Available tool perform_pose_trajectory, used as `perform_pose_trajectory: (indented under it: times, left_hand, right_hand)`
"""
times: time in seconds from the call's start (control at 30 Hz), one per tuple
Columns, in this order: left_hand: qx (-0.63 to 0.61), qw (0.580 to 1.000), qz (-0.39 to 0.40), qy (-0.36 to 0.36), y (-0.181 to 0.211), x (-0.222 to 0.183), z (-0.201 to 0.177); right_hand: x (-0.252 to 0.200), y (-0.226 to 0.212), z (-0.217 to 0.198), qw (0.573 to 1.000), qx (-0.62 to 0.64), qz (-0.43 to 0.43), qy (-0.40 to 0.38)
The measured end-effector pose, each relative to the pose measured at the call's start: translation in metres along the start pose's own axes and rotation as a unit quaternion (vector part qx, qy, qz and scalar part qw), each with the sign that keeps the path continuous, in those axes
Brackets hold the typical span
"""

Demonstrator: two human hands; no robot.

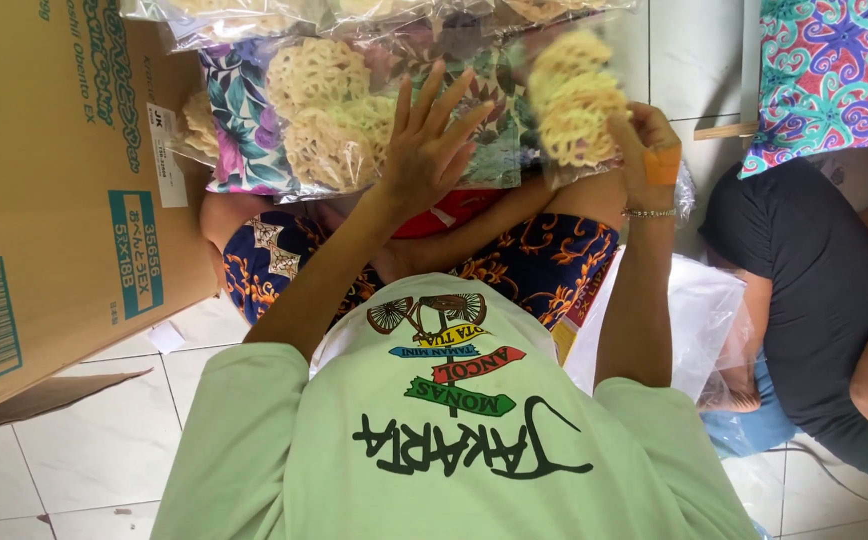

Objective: Packing large crackers into individual plastic bags and inserting labels

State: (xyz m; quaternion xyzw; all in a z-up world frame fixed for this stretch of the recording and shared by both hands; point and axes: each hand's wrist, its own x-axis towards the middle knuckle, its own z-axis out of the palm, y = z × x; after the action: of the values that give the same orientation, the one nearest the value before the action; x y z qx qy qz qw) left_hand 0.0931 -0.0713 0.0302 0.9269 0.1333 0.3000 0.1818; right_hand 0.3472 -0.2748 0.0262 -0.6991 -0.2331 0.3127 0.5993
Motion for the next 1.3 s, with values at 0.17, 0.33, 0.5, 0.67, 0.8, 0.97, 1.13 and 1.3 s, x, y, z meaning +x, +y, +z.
perform_pose_trajectory:
  times: [0.17, 0.33, 0.5, 0.67, 0.8, 0.97, 1.13, 1.3]
  left_hand:
    - [0.040, 0.996, 0.084, -0.013, -0.019, 0.042, 0.025]
    - [0.120, 0.979, 0.140, -0.085, -0.023, 0.071, 0.029]
    - [0.269, 0.935, 0.196, -0.124, -0.045, 0.076, 0.054]
    - [0.241, 0.945, 0.197, -0.096, -0.057, 0.076, 0.059]
    - [0.223, 0.951, 0.203, -0.069, -0.053, 0.078, 0.047]
    - [0.172, 0.965, 0.187, -0.060, -0.046, 0.074, 0.041]
    - [0.148, 0.974, 0.162, -0.053, -0.045, 0.066, 0.043]
    - [0.120, 0.982, 0.143, -0.023, -0.041, 0.064, 0.033]
  right_hand:
    - [-0.019, 0.016, 0.021, 0.990, 0.073, -0.059, 0.107]
    - [-0.030, 0.025, 0.058, 0.976, 0.121, -0.082, 0.163]
    - [-0.034, 0.034, 0.082, 0.958, 0.078, -0.155, 0.227]
    - [-0.043, 0.041, 0.099, 0.962, 0.097, -0.152, 0.205]
    - [-0.048, 0.045, 0.099, 0.968, 0.103, -0.159, 0.164]
    - [-0.048, 0.040, 0.092, 0.996, 0.040, -0.068, 0.043]
    - [-0.039, 0.042, 0.082, 0.992, 0.103, -0.047, 0.060]
    - [-0.048, 0.038, 0.066, 0.990, 0.060, -0.116, 0.060]
